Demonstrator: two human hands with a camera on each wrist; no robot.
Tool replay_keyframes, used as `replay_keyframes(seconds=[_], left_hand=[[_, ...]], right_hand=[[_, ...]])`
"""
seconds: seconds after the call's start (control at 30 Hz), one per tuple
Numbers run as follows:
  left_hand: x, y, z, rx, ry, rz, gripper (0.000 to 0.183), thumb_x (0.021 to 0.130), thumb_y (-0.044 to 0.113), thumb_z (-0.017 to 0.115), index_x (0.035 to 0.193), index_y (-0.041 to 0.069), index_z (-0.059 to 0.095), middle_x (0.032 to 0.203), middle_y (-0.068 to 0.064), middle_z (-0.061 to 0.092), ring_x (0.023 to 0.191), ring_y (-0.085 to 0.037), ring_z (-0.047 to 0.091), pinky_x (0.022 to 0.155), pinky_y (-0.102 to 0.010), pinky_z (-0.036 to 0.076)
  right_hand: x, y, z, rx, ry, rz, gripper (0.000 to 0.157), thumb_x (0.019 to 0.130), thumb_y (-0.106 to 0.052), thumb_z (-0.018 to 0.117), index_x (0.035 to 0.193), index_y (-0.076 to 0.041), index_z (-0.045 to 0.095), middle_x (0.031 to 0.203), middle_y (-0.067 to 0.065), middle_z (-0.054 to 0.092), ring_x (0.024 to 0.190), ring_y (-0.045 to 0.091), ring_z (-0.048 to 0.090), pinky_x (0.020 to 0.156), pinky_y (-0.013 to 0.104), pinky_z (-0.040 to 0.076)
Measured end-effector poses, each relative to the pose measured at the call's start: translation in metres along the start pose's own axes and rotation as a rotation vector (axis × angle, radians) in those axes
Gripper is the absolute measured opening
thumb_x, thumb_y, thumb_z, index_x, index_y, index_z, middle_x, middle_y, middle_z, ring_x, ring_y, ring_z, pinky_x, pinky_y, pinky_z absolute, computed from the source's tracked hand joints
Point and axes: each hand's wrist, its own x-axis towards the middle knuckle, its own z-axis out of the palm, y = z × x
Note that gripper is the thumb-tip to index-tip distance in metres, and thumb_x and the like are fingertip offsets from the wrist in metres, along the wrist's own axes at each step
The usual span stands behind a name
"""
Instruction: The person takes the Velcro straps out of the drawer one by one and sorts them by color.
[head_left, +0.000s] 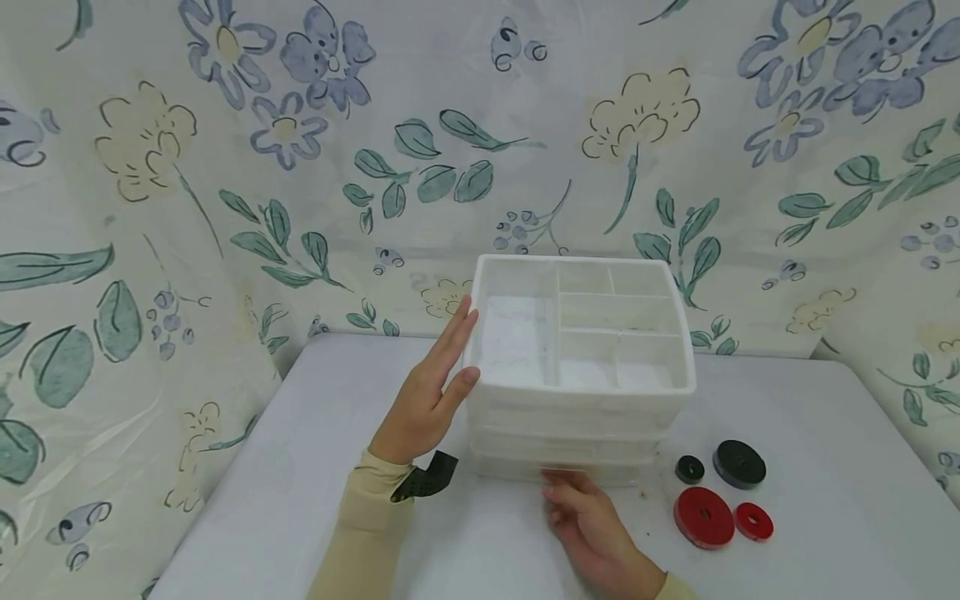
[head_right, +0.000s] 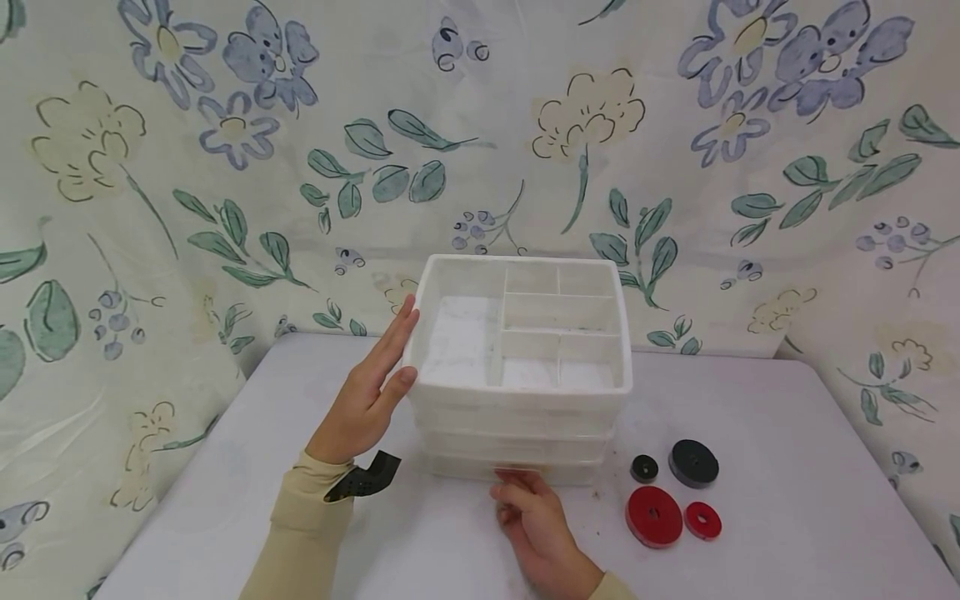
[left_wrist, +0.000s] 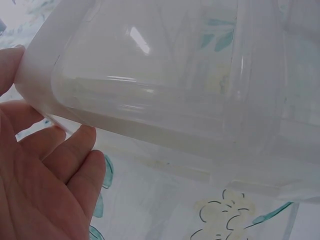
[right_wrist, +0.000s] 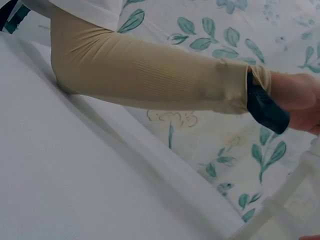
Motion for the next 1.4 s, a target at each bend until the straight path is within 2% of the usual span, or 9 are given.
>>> replay_keyframes(seconds=[0.23,0.57,0.77,1.03,1.4], left_hand=[[0.000,0.002,0.000,-0.004,0.003,0.003,0.061,0.109,0.036,0.042,0.161,0.011,0.022,0.169,-0.003,0.012,0.153,-0.022,0.018,0.122,-0.038,0.020],[0.000,0.001,0.000,-0.003,0.004,0.005,0.061,0.109,0.035,0.042,0.161,0.010,0.022,0.169,-0.005,0.012,0.153,-0.023,0.018,0.122,-0.039,0.021],[0.000,0.000,0.000,-0.003,-0.007,0.006,0.061,0.109,0.037,0.041,0.161,0.010,0.022,0.169,-0.005,0.012,0.153,-0.023,0.017,0.122,-0.039,0.020],[0.000,0.000,0.000,-0.002,-0.005,-0.006,0.061,0.110,0.036,0.042,0.161,0.010,0.021,0.169,-0.007,0.012,0.153,-0.023,0.017,0.122,-0.041,0.021],[-0.001,-0.002,0.001,-0.003,-0.001,-0.001,0.061,0.110,0.035,0.042,0.161,0.010,0.021,0.169,-0.005,0.011,0.153,-0.022,0.017,0.122,-0.041,0.020]], right_hand=[[-0.002,0.000,-0.005,-0.071,-0.019,0.009,0.048,0.091,0.003,0.060,0.136,0.005,0.044,0.131,0.005,0.057,0.073,0.007,0.047,0.065,0.017,0.041],[-0.009,-0.001,-0.010,-0.141,-0.053,0.058,0.067,0.093,-0.001,0.062,0.150,0.006,0.028,0.154,0.019,0.038,0.080,0.010,0.047,0.071,0.021,0.042],[-0.013,0.001,-0.014,-0.160,-0.066,0.083,0.072,0.095,-0.003,0.063,0.153,0.006,0.023,0.157,0.020,0.036,0.087,0.013,0.048,0.075,0.022,0.044],[-0.018,0.005,-0.017,-0.215,-0.052,0.116,0.076,0.093,-0.007,0.067,0.154,0.007,0.024,0.157,0.023,0.034,0.088,0.015,0.049,0.077,0.023,0.045],[-0.025,0.007,-0.025,-0.237,-0.032,0.203,0.072,0.093,-0.009,0.070,0.152,0.006,0.032,0.147,0.018,0.052,0.090,0.017,0.052,0.080,0.026,0.046]])
